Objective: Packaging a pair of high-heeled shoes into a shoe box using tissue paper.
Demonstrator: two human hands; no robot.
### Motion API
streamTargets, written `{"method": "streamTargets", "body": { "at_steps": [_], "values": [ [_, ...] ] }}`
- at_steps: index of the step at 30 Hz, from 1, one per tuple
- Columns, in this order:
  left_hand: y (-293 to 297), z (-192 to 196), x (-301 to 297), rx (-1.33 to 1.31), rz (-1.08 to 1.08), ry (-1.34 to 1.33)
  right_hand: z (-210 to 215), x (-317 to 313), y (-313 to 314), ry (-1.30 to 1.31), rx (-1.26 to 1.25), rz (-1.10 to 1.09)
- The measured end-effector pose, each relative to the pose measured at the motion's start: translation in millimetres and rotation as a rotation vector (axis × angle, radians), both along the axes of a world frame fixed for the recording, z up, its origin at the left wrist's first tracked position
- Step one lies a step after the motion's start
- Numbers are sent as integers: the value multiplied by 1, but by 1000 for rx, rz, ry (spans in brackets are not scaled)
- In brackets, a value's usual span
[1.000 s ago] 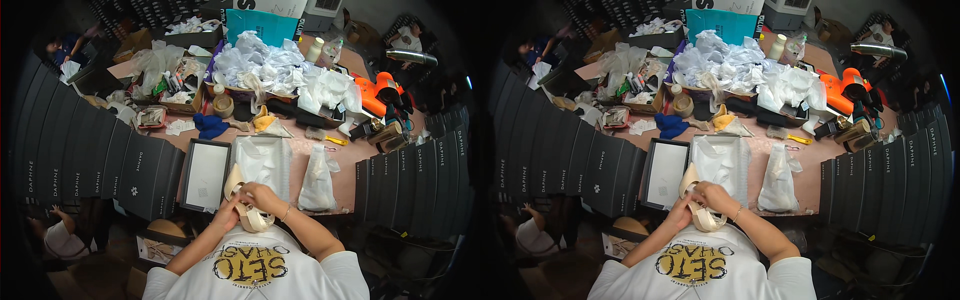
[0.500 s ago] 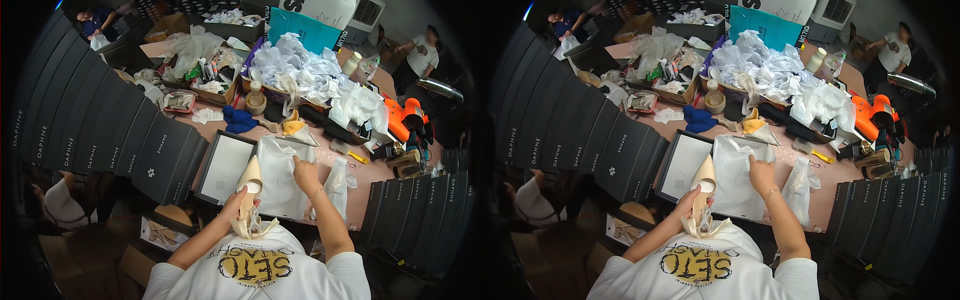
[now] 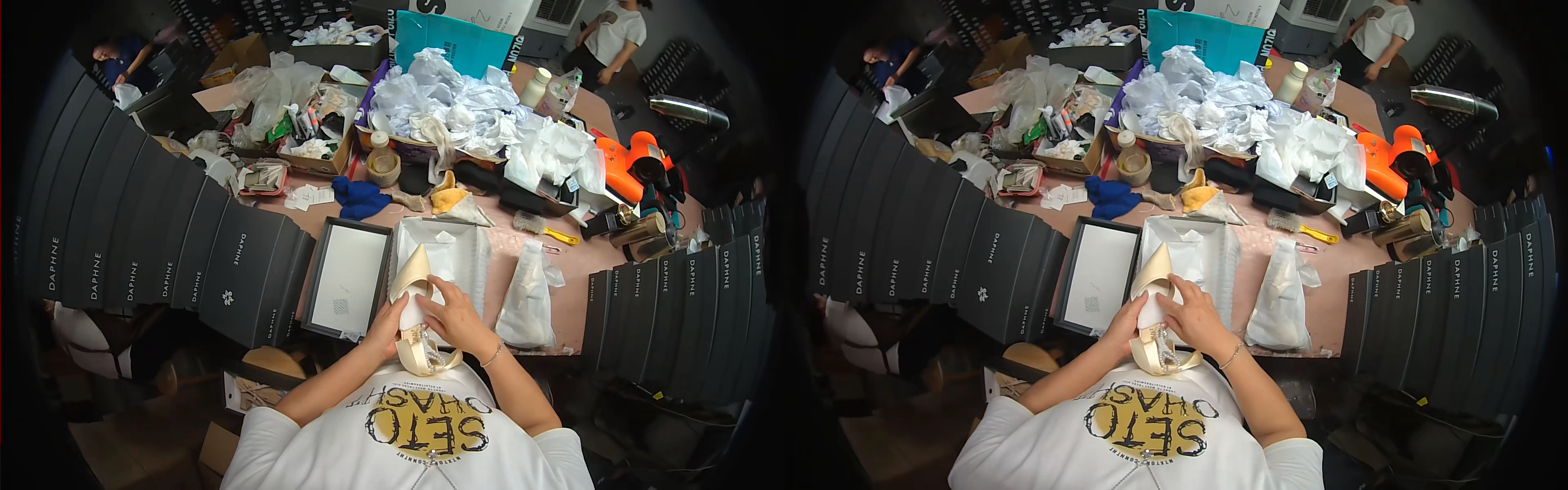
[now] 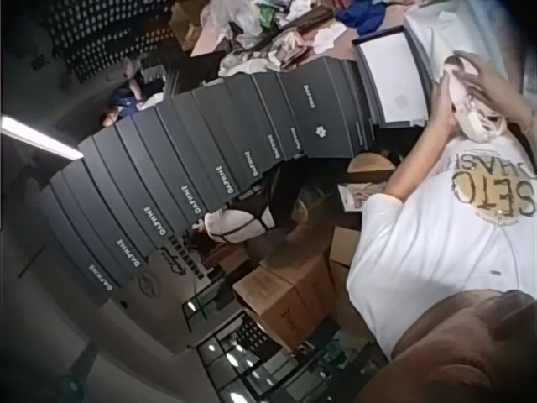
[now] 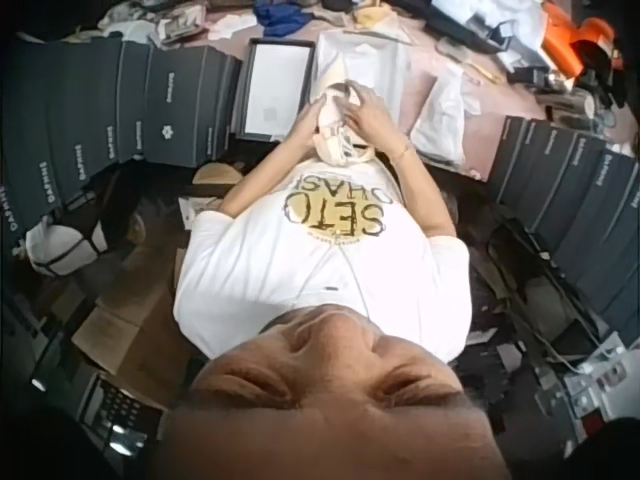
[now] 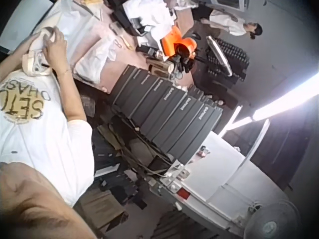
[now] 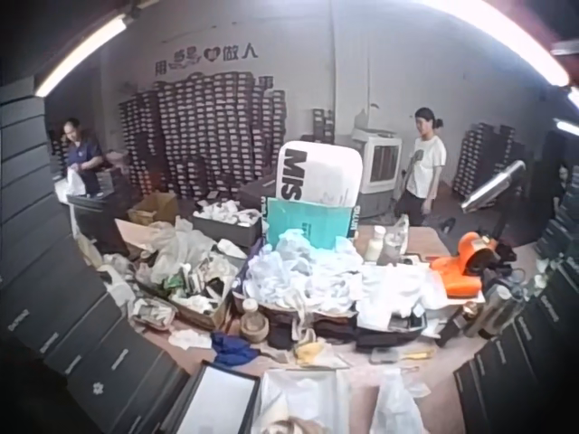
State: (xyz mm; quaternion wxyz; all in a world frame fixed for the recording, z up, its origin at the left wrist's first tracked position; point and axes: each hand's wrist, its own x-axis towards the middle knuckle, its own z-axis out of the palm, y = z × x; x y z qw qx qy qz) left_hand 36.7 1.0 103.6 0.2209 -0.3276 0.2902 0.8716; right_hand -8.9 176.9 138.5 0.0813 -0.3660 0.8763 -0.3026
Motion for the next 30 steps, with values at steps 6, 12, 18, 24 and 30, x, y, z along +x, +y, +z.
{"method": "streamTargets", "body": {
  "at_steps": [6, 12, 18, 24, 30],
  "values": [
    [2, 8, 0, 43, -93, 33, 20, -6, 10, 42, 121, 30],
    [12, 19, -2, 4, -94, 85, -10, -2, -17, 125, 29, -145],
    [29, 9, 17, -127, -64, 148, -18, -18, -31, 146, -19, -379],
    [12, -1, 25, -105, -37, 42, -51, -27, -48, -211, 111, -191],
    [-13, -6, 29, -131, 53, -45, -104, -56, -3, -231, 456, -122]
  ]
}}
